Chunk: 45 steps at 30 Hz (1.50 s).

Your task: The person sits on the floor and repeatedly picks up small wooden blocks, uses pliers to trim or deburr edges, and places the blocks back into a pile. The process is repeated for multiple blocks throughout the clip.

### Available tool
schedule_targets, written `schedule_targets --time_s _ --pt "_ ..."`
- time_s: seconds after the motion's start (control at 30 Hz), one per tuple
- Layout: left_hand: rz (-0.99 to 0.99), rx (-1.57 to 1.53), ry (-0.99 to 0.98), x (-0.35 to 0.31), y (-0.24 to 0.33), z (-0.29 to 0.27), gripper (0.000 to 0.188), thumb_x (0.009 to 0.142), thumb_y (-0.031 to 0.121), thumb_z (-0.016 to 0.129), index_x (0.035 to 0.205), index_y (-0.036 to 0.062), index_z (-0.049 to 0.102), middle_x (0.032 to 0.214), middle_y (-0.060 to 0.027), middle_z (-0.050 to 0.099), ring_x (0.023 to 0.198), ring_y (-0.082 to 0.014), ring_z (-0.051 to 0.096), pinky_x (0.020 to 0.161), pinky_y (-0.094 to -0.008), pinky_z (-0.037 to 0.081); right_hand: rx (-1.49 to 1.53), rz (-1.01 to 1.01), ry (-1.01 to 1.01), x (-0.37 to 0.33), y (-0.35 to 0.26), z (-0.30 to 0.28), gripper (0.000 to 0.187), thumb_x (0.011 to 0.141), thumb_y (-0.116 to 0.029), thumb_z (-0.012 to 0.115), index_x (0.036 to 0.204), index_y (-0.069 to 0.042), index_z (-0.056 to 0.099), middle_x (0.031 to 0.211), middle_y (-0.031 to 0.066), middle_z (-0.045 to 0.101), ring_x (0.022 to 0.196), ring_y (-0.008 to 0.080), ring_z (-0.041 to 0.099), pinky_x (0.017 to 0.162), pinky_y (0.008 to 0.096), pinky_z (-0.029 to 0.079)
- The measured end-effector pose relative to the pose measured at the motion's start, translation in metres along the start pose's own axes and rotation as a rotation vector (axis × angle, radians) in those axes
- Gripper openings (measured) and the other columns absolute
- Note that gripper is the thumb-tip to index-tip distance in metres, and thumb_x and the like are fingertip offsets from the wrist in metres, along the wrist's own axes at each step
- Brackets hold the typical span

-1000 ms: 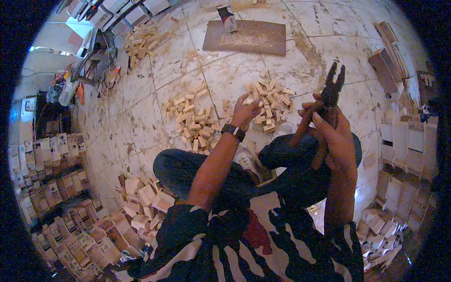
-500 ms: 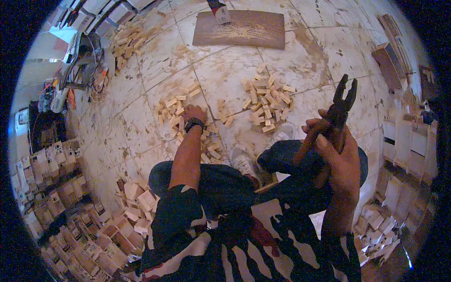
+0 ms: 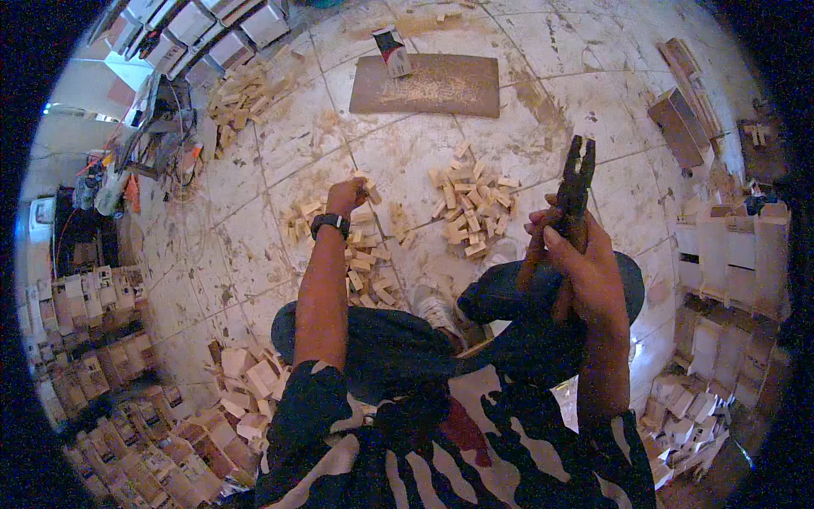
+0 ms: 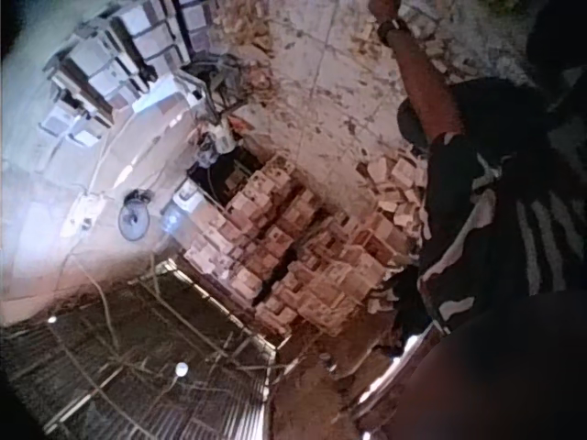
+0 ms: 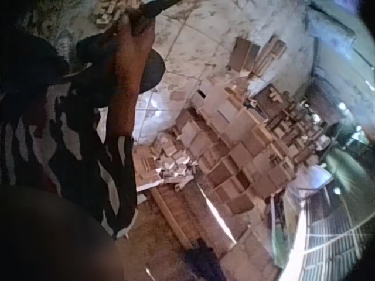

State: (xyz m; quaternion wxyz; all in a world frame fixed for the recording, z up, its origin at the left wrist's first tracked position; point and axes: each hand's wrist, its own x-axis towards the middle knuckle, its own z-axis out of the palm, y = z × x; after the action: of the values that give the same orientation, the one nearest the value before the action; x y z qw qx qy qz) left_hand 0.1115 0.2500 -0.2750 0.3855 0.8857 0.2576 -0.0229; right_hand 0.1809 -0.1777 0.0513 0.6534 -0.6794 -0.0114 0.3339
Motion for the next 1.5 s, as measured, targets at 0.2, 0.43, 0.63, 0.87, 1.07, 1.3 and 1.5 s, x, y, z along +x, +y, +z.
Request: schedule_targets --time_s 0.2,0.43,0.63,0.87,1.07,1.3,1.5 --pt "0.051 0.662 -0.096 -0.036 -0.028 -0.027 0.028 0.076 0.029 0.058 0.084 0.0040 0.068 0.078 -0.0196 0.065 0.070 -0.0285 0.064 0.065 -0.0414 0.050 -0.066 -0.096 -0.013 0.001 0.012 -0.008 0.043 0.087 -0.016 0.058 0.124 0.000 0.043 0.111 0.0120 0.056 0.104 0.0240 0.055 0.084 0.0406 0.048" --pt "-0.240 0.243 0.078 -0.063 0.006 -0.051 0.039 0.076 0.038 0.053 0.074 0.0004 0.065 0.078 -0.0169 0.066 0.082 -0.0306 0.064 0.069 -0.0402 0.050 -0.002 -0.156 -0.053 0.004 0.023 -0.009 0.035 0.087 -0.018 0.059 0.116 -0.001 0.047 0.100 0.0081 0.057 0.092 0.0198 0.056 0.078 0.0384 0.049" --pt "-0.400 -1.617 0.051 -0.079 0.099 -0.061 0.036 0.086 0.023 0.048 0.109 -0.0053 0.049 0.105 -0.0231 0.057 0.097 -0.0364 0.058 0.071 -0.0333 0.054 -0.165 -0.181 -0.094 0.007 0.039 -0.004 0.027 0.086 -0.019 0.060 0.105 -0.002 0.049 0.079 0.0029 0.054 0.068 0.0135 0.052 0.060 0.0306 0.046" --pt "-0.209 -1.621 0.009 -0.131 0.178 -0.049 0.045 0.096 0.034 0.040 0.118 -0.0050 0.045 0.096 -0.0188 0.059 0.094 -0.0343 0.061 0.071 -0.0339 0.054 -0.426 -0.183 -0.197 0.002 0.080 0.030 0.037 0.082 -0.024 0.061 0.106 0.002 0.048 0.089 0.0169 0.057 0.084 0.0296 0.056 0.074 0.0411 0.046" --pt "-0.181 -1.393 -0.144 -0.197 0.237 -0.050 0.041 0.097 0.033 0.037 0.117 -0.0008 0.050 0.075 -0.0095 0.059 0.061 -0.0210 0.062 0.051 -0.0276 0.048 -0.647 -0.342 -0.182 -0.021 0.100 0.063 0.048 0.084 -0.021 0.061 0.123 0.000 0.043 0.106 0.0209 0.056 0.099 0.0337 0.055 0.085 0.0408 0.044" --pt "-0.324 -1.412 -0.006 -0.226 0.269 -0.046 0.029 0.095 0.028 0.044 0.097 0.0019 0.055 0.068 -0.0066 0.058 0.044 -0.0129 0.049 0.039 -0.0239 0.038 -0.749 -0.518 -0.077 -0.026 0.108 0.073 0.047 0.083 -0.011 0.059 0.124 0.001 0.039 0.107 0.0227 0.050 0.098 0.0402 0.050 0.084 0.0431 0.042" --pt "-0.023 -0.845 0.043 -0.232 0.263 -0.045 0.038 0.080 0.016 0.055 0.110 -0.0072 0.051 0.071 -0.0084 0.063 0.056 -0.0163 0.057 0.056 -0.0278 0.049 -0.742 -0.585 -0.049 -0.023 0.105 0.072 0.047 0.081 -0.006 0.059 0.123 0.001 0.040 0.103 0.0220 0.049 0.093 0.0383 0.051 0.080 0.0433 0.043"
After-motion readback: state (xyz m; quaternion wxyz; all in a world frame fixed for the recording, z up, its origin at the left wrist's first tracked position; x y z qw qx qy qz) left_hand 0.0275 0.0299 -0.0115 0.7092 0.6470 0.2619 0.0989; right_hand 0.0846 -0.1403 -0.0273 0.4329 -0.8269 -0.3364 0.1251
